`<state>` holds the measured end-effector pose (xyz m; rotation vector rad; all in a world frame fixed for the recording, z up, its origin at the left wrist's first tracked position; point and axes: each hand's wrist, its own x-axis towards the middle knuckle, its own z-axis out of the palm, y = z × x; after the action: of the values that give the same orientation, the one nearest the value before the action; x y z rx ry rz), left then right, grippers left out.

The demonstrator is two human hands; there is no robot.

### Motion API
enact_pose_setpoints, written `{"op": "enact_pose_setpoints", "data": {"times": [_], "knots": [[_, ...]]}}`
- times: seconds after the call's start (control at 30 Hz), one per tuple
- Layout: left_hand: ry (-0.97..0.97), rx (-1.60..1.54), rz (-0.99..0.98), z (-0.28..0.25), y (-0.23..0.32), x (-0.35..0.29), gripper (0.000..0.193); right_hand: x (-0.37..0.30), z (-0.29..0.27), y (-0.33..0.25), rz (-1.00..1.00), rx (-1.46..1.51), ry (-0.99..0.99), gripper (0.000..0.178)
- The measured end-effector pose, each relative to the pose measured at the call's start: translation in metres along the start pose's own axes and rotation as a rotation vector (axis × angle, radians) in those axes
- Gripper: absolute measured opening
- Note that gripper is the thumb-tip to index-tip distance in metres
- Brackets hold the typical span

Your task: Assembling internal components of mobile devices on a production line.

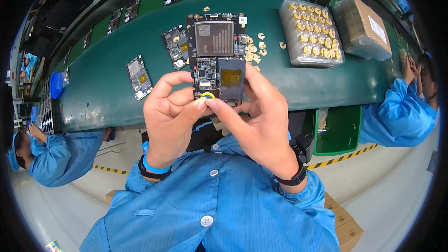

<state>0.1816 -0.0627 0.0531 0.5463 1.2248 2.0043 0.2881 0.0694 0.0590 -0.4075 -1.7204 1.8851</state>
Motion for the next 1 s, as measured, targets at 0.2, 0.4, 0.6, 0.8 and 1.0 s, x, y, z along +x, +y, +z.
{"op": "enact_pose_setpoints", "data": {"times": [0.2,0.4,0.6,0.8,1.0], "knots": [[0.030,0.018,0.046,-0.004,-0.009,0.006,0.032,0.004,0.008,0.016,0.060,-0.012,0.038,0.040],[0.039,0.181,0.141,-0.028,-0.008,0.022,0.055,0.077,0.004,0.011,-0.061,-0.138,0.140,0.028],[0.170,0.122,0.103,-0.055,0.005,0.036,0.050,0.130,0.030,0.002,0.148,0.010,-0.163,0.036],[0.148,0.039,0.297,-0.061,0.018,0.032,0.034,0.093,0.068,0.001,0.186,0.144,-0.178,0.037],[0.135,0.071,0.337,-0.058,0.023,0.017,0.032,0.078,0.071,-0.006,0.098,0.125,-0.189,0.037]]}}
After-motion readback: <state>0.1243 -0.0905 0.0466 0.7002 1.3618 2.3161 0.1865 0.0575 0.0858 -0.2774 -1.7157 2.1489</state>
